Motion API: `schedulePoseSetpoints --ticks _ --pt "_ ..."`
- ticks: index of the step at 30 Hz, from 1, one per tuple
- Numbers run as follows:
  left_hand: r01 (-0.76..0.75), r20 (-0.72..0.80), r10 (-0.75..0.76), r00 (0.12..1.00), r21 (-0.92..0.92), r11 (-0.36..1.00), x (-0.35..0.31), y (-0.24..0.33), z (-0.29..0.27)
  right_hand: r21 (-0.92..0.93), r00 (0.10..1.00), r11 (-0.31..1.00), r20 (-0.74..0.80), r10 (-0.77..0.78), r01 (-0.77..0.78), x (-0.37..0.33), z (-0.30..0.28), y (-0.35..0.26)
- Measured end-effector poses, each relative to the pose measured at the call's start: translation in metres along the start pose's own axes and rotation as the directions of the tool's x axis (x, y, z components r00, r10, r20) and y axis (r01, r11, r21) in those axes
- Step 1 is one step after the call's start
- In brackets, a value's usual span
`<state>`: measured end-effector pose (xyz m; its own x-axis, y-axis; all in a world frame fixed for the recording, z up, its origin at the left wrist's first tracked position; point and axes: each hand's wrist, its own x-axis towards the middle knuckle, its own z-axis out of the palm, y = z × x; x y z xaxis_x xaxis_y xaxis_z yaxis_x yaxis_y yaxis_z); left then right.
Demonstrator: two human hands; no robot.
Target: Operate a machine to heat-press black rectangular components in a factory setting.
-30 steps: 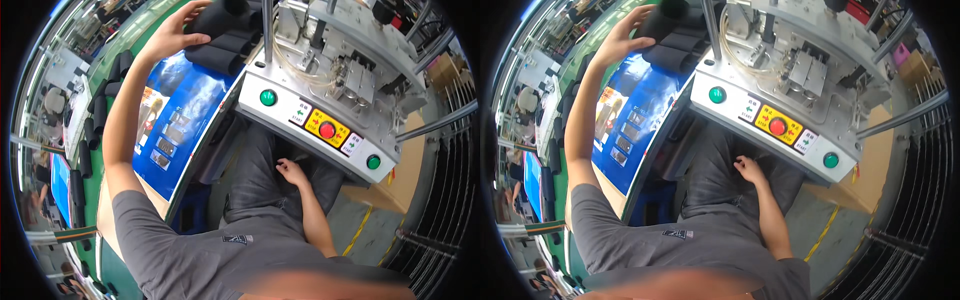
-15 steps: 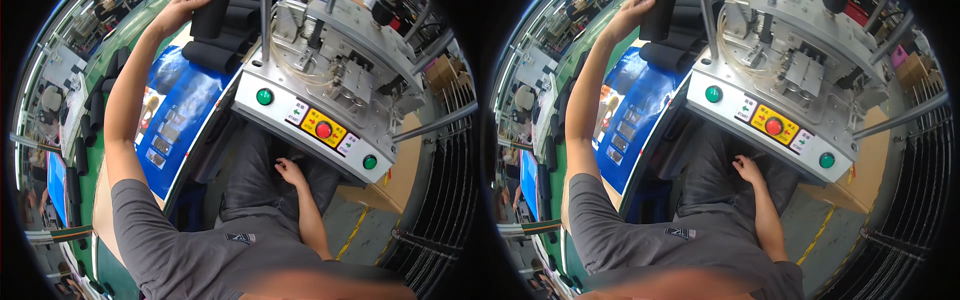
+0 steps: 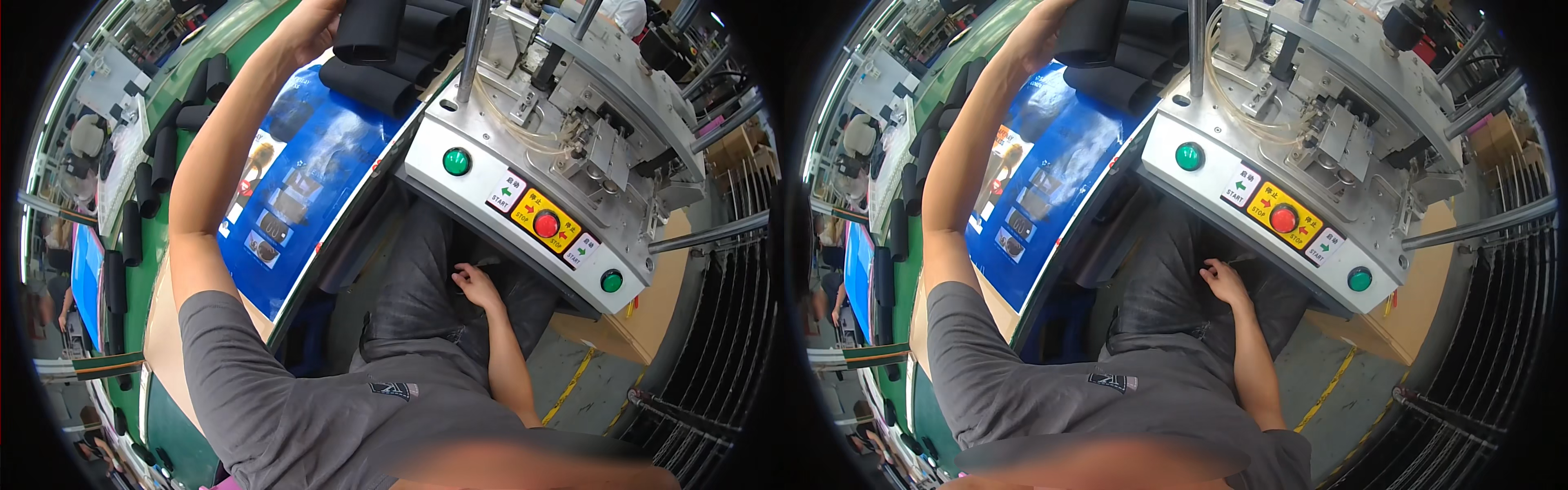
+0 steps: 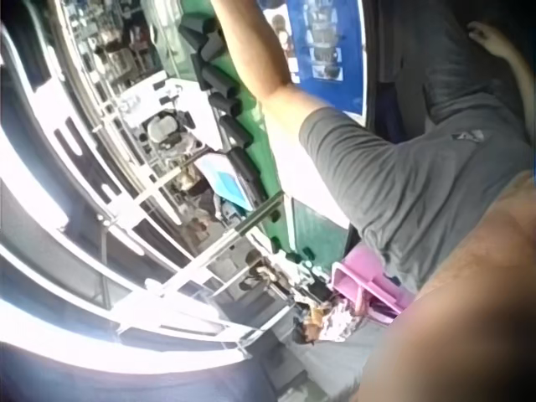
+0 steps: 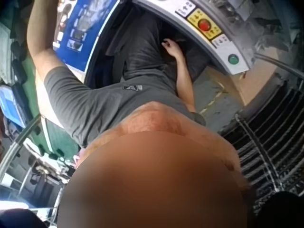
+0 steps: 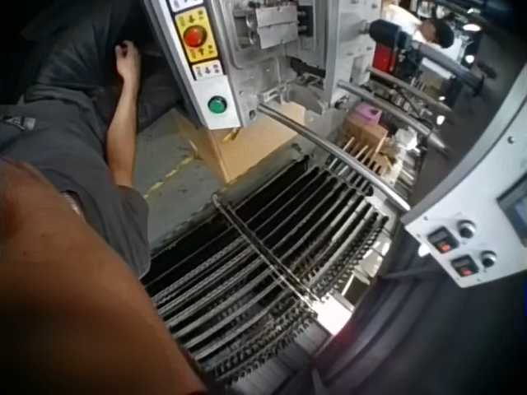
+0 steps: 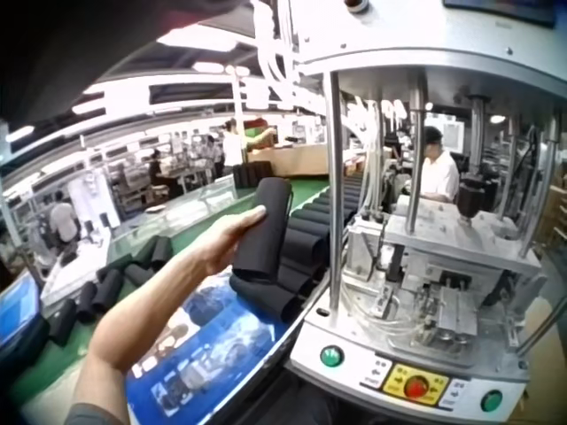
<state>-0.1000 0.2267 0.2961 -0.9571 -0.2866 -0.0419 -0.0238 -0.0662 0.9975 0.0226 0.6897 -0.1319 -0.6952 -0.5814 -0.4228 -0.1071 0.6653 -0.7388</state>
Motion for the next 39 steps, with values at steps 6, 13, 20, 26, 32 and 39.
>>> schedulePoseSetpoints --ticks 6,13,20,26,32,39 --pt "-0.626 0.480 0.420 0.770 0.695 0.354 0.054 -0.027 -0.054 0.004 1.000 1.000 0.004 -0.018 0.018 0.002 0.005 0.008" --pt "-0.583 0.570 0.238 0.786 0.812 -0.021 0.061 -0.035 -0.038 -0.002 0.999 1.000 0.030 0.028 -0.028 -0.002 -0.003 -0.007" --pt "-0.585 0.582 0.236 0.778 0.808 -0.064 0.072 -0.044 -0.033 0.018 0.997 0.998 0.054 0.052 -0.054 0.002 0.002 0.000" --pt "-0.608 0.608 0.267 0.748 0.788 -0.093 0.076 -0.057 -0.031 -0.021 0.997 0.999 0.063 0.044 -0.042 0.005 0.008 0.002" --pt "-0.656 0.678 0.329 0.657 0.730 -0.192 0.057 -0.057 -0.041 0.000 0.996 0.999 0.087 0.034 -0.034 0.005 0.007 -0.006" --pt "-0.510 0.516 0.394 0.761 0.851 -0.129 -0.052 -0.103 0.000 -0.013 1.000 1.000 0.022 0.003 -0.003 -0.003 0.005 -0.004"
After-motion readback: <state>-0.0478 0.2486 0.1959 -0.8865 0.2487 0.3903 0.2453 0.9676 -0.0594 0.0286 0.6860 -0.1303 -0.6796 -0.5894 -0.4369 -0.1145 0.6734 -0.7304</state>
